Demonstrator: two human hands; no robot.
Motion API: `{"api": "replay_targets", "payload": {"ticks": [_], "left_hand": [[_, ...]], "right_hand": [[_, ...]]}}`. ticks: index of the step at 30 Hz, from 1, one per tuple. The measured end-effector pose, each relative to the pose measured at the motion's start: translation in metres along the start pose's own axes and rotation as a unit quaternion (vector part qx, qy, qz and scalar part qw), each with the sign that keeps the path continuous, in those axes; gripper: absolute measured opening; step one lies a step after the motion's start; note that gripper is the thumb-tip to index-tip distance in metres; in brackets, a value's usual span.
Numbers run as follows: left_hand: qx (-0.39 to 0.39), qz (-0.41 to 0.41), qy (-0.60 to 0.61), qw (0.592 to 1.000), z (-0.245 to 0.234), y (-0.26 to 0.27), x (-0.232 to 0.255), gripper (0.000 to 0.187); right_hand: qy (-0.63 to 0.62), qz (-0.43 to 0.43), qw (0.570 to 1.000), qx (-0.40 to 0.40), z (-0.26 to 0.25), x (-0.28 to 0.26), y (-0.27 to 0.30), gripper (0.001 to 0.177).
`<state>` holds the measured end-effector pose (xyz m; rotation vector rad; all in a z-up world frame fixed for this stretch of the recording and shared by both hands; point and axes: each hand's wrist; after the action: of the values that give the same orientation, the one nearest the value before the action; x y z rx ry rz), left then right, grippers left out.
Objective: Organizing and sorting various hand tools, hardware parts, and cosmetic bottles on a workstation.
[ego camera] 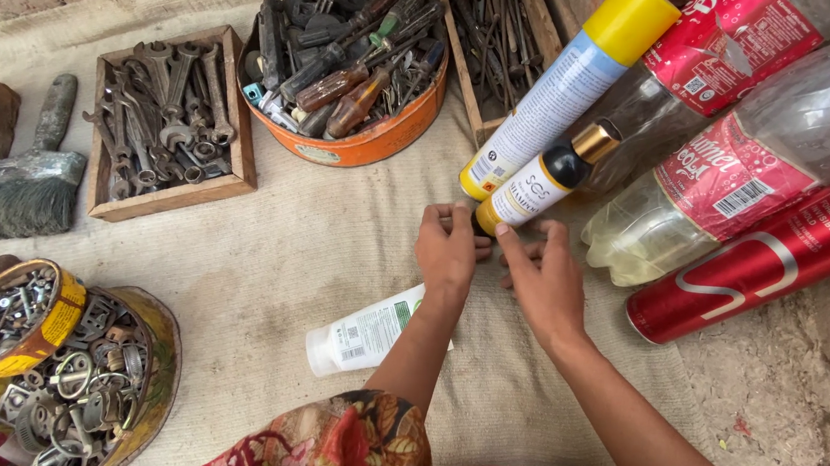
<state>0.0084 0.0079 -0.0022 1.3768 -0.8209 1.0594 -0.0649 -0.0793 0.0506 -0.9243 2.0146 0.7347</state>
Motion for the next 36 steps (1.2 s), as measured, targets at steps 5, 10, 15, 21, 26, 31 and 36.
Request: {"api": "replay_targets", "payload": {"ticks": [5, 10, 15, 21, 26, 31, 36], "left_hand": [[0.002, 0.0, 0.033, 0.999, 0.001, -0.001, -0.004, 0.033], [-0.017, -0.015, 0.004, 1.0, 0.003, 0.006, 0.005, 0.031], [-0.043, -0.036, 0.025, 0.998, 0.008, 0.009, -0.001, 0.027], [-0.035, -0.034, 0.026, 0.998, 0.001, 0.009, 0.002, 0.026], [-0.049, -0.054, 0.008, 0.997, 0.0, 0.014, 0.011, 0.026], [-0.045, -0.032, 0.01, 0.998, 0.001, 0.014, 0.013, 0.028], [-0.04, -0.032, 0.019, 0.999, 0.002, 0.009, 0.006, 0.031]], "right_hand": [[-0.024, 0.002, 1.0, -0.006, -0.002, -0.001, 0.001, 0.054], [-0.009, -0.019, 1.0, 0.018, -0.008, -0.005, 0.004, 0.047], [0.037, -0.047, 0.998, 0.035, -0.009, -0.002, -0.001, 0.043], [-0.013, -0.019, 1.0, 0.012, -0.005, -0.002, 0.001, 0.045], [-0.01, -0.005, 1.0, -0.003, -0.005, 0.001, -0.003, 0.047], [-0.02, -0.009, 1.0, -0.007, -0.005, -0.001, -0.001, 0.049], [-0.011, -0.004, 1.0, -0.005, -0.005, -0.001, 0.0, 0.048]]}}
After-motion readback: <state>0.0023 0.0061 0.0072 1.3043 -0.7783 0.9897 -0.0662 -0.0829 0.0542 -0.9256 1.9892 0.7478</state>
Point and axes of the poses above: each hand's wrist, its own y-axis away from the middle knuckle, its own z-axis out of the palm, x = y × z, and after that the axes turned 4 degrees about x, right-handed
